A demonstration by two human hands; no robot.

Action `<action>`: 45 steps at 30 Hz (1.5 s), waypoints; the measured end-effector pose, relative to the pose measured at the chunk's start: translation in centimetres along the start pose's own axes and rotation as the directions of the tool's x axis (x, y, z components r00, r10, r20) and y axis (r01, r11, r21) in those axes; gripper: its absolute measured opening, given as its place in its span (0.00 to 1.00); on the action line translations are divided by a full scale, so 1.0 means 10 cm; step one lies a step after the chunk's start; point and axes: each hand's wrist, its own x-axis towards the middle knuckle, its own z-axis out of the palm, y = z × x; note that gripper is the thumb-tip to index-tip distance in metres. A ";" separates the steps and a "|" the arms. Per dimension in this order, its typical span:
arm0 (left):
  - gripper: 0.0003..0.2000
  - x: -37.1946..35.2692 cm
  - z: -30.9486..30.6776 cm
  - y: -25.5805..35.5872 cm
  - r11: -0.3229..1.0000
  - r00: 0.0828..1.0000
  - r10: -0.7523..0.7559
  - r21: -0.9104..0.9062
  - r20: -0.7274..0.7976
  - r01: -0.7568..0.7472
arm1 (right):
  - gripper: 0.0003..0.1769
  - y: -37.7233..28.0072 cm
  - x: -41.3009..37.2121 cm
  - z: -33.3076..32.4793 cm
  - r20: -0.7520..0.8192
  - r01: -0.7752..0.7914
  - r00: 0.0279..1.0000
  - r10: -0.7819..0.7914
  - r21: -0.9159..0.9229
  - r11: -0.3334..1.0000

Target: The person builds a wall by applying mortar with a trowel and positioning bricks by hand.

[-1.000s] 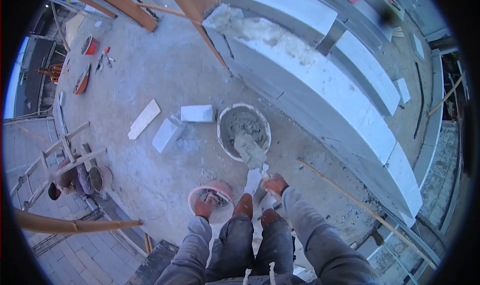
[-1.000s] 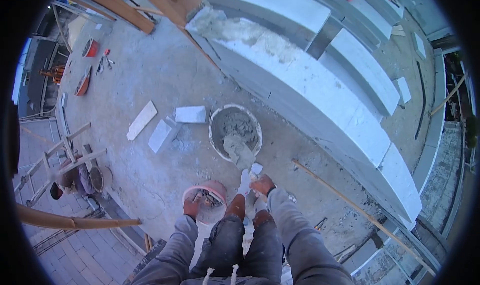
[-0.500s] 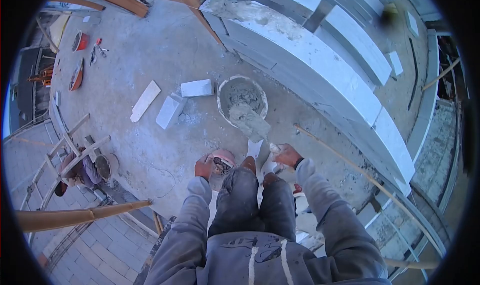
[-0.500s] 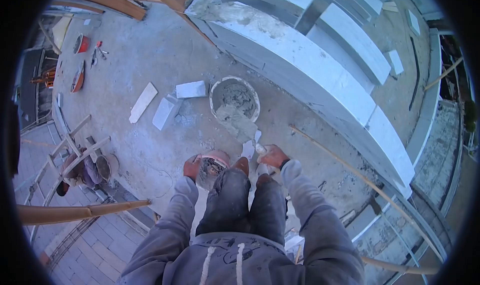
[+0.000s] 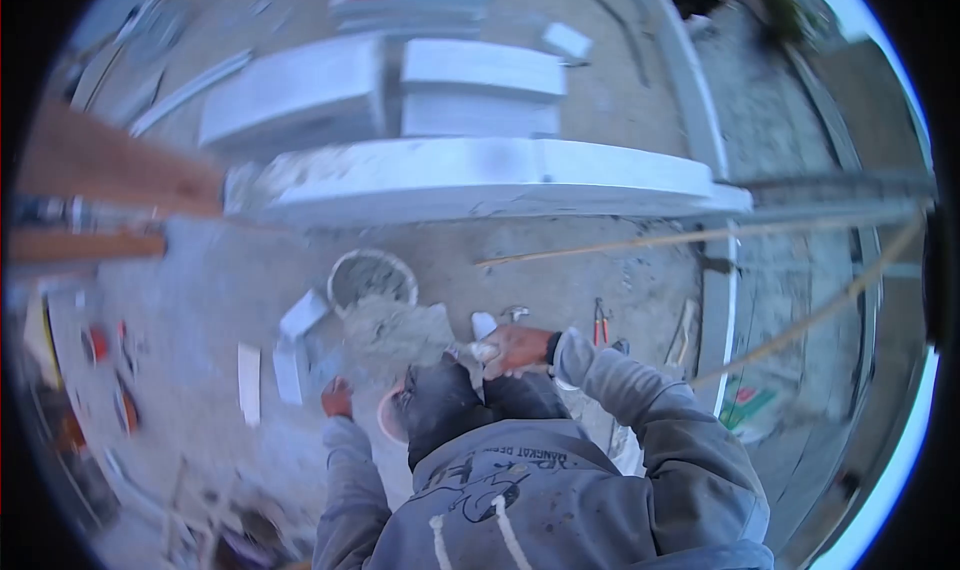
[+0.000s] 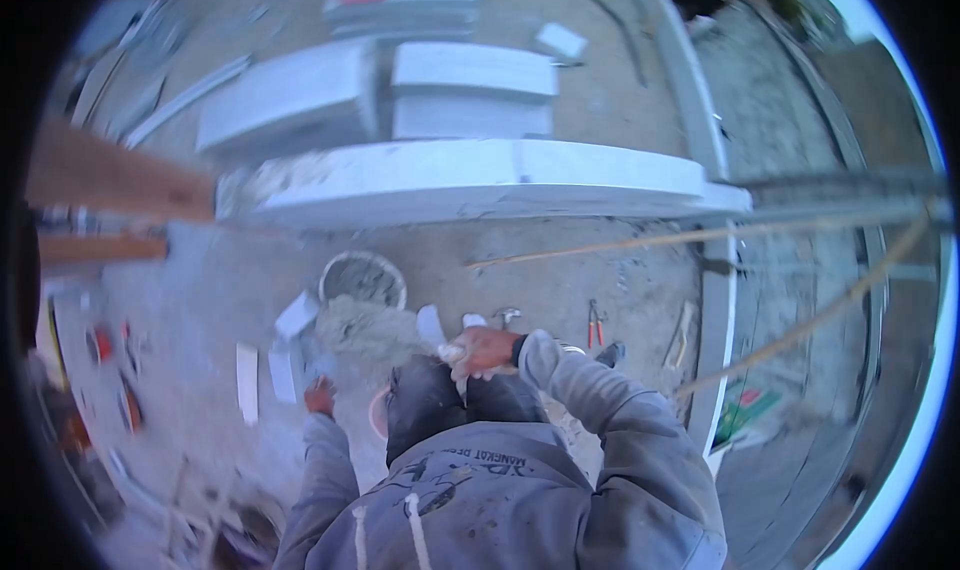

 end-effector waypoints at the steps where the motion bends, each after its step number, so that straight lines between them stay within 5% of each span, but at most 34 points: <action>1: 0.12 -0.05 0.16 0.32 0.992 0.996 -0.010 0.125 -0.086 0.020 | 0.13 0.08 -0.18 0.01 -0.064 0.019 0.998 -0.018 0.020 1.000; 5: 0.15 0.11 0.57 1.03 0.920 0.982 0.181 0.343 0.060 -0.190 | 0.12 0.30 -0.88 0.27 -0.156 0.192 0.974 -0.164 0.184 0.964; 12: 0.15 0.16 2.01 2.11 0.837 0.872 0.307 0.328 0.382 -0.438 | 0.10 1.00 -1.89 0.65 -0.563 0.349 0.811 -0.158 0.249 0.903; 15: 0.15 -0.06 2.82 2.48 0.754 0.778 0.386 0.316 0.496 -0.576 | 0.11 1.43 -2.09 0.88 -0.734 0.502 0.679 -0.028 0.436 0.747; 20: 0.20 -0.73 4.30 2.99 0.578 0.559 0.506 0.223 0.657 -0.785 | 0.10 2.15 -2.38 0.84 -0.869 0.679 0.472 0.150 0.467 0.567; 22: 0.20 -1.07 4.83 3.14 0.562 0.524 0.509 0.197 0.683 -0.803 | 0.07 2.49 -2.45 0.68 -0.913 0.757 0.312 0.263 0.406 0.512; 26: 0.19 -1.36 5.92 3.17 0.491 0.448 0.513 0.178 0.732 -0.853 | 0.07 3.36 -2.55 -0.10 -0.872 0.786 0.207 0.443 0.418 0.456; 28: 0.19 -1.45 6.59 3.12 0.243 0.354 0.497 0.265 0.792 -0.933 | 0.07 3.79 -2.54 -0.65 -0.858 0.808 0.166 0.487 0.401 0.431; 30: 0.18 -1.60 7.42 3.00 0.173 0.320 0.508 0.269 0.800 -0.947 | 0.07 4.10 -2.66 -1.40 -0.803 0.642 -0.024 0.596 0.445 0.624; 32: 0.18 -1.61 8.26 2.78 0.103 0.306 0.497 0.296 0.812 -0.950 | 0.08 4.50 -2.71 -2.18 -0.784 0.587 0.001 0.621 0.503 0.634; 34: 0.19 -1.51 9.07 2.51 0.040 0.233 0.454 0.241 0.860 -0.970 | 0.09 5.12 -2.44 -2.85 -0.814 0.757 0.074 0.577 0.423 0.499; 38: 0.22 -1.69 10.13 2.09 0.170 0.422 0.341 0.386 0.840 -0.907 | 0.10 5.46 -2.48 -4.08 -0.852 0.862 0.056 0.521 0.305 0.406; 41: 0.25 -1.85 10.47 2.01 0.022 0.504 0.265 0.518 0.822 -0.855 | 0.12 5.64 -2.66 -4.92 -0.882 0.886 0.193 0.431 0.345 0.311; 45: 0.25 -1.82 10.37 1.98 -0.041 0.535 0.232 0.558 0.812 -0.829 | 0.11 5.60 -2.99 -5.81 -0.896 0.977 0.210 0.390 0.202 -0.062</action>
